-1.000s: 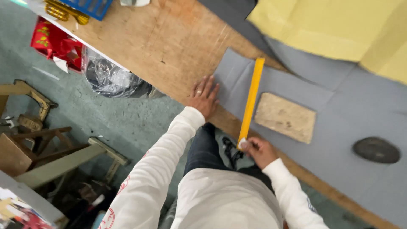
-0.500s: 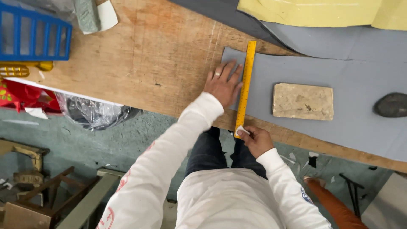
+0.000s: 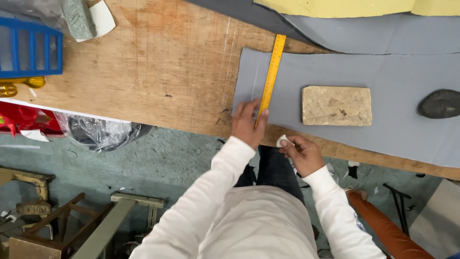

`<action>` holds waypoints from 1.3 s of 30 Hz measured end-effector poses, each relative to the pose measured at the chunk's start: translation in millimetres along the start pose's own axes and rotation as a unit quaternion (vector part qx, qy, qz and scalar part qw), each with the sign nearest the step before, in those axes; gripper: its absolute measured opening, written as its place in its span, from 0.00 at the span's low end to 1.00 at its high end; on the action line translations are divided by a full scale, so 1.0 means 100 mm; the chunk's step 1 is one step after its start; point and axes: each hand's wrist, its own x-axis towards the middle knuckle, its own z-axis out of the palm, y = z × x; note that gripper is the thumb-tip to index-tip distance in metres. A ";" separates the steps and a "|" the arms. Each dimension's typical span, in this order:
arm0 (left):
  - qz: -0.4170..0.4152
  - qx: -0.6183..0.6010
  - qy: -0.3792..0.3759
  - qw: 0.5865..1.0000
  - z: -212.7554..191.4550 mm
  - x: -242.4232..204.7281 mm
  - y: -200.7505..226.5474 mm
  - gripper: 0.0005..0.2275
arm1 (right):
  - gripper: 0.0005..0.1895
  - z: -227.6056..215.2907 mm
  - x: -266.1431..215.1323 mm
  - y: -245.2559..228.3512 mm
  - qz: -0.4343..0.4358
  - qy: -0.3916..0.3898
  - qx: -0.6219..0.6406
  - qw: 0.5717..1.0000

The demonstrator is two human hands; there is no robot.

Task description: The person cuts a large piece of gray fabric on a wooden table using shears. They then use a yellow ruler and a white marking tool to measure and draw straight lines on the fabric before cutting along the marked lines.

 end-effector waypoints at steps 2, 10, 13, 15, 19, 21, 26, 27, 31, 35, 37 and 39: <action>-0.193 -0.339 -0.106 0.915 0.22 -0.23 -0.20 0.32 | 0.11 0.10 0.02 -0.31 -0.067 -0.045 -0.012 0.997; -0.189 -0.195 -0.049 0.961 0.03 0.06 -0.63 0.17 | 0.36 0.02 1.23 -0.97 -0.321 0.064 -0.443 0.835; -0.048 0.103 -0.067 0.991 -0.18 0.14 -0.61 0.22 | 0.58 0.11 1.57 -1.02 -0.320 0.030 -0.526 0.788; 0.019 0.187 -0.068 0.980 -0.18 0.11 -0.65 0.29 | 0.69 0.14 1.71 -0.92 -0.321 0.023 -0.576 0.751; 0.083 0.277 -0.039 0.956 -0.12 -0.08 -0.78 0.32 | 0.69 0.22 1.61 -0.92 -0.342 -0.020 -0.557 0.756; 0.106 0.274 -0.014 0.956 -0.10 -0.06 -0.81 0.32 | 0.68 0.24 1.65 -0.99 -0.345 -0.021 -0.561 0.752; 0.153 0.271 0.020 0.950 0.01 -0.17 -0.95 0.31 | 0.70 0.25 1.70 -1.00 -0.357 -0.033 -0.555 0.750; 0.153 0.269 0.018 0.951 -0.01 -0.21 -0.92 0.31 | 0.70 0.25 1.72 -0.99 -0.355 -0.033 -0.557 0.750; 0.200 0.270 0.030 0.941 0.01 -0.45 -0.91 0.28 | 0.76 0.25 1.75 -0.99 -0.342 -0.043 -0.571 0.746; 0.237 0.272 0.048 0.931 0.07 -0.65 -1.05 0.30 | 0.79 0.28 1.74 -0.99 -0.344 -0.037 -0.572 0.744; 0.235 0.272 0.049 0.932 0.09 -0.66 -1.07 0.30 | 0.79 0.28 1.73 -0.98 -0.353 -0.035 -0.568 0.743; 0.228 0.272 0.051 0.933 0.14 -0.69 -1.08 0.31 | 0.78 0.26 1.71 -0.98 -0.365 -0.037 -0.564 0.740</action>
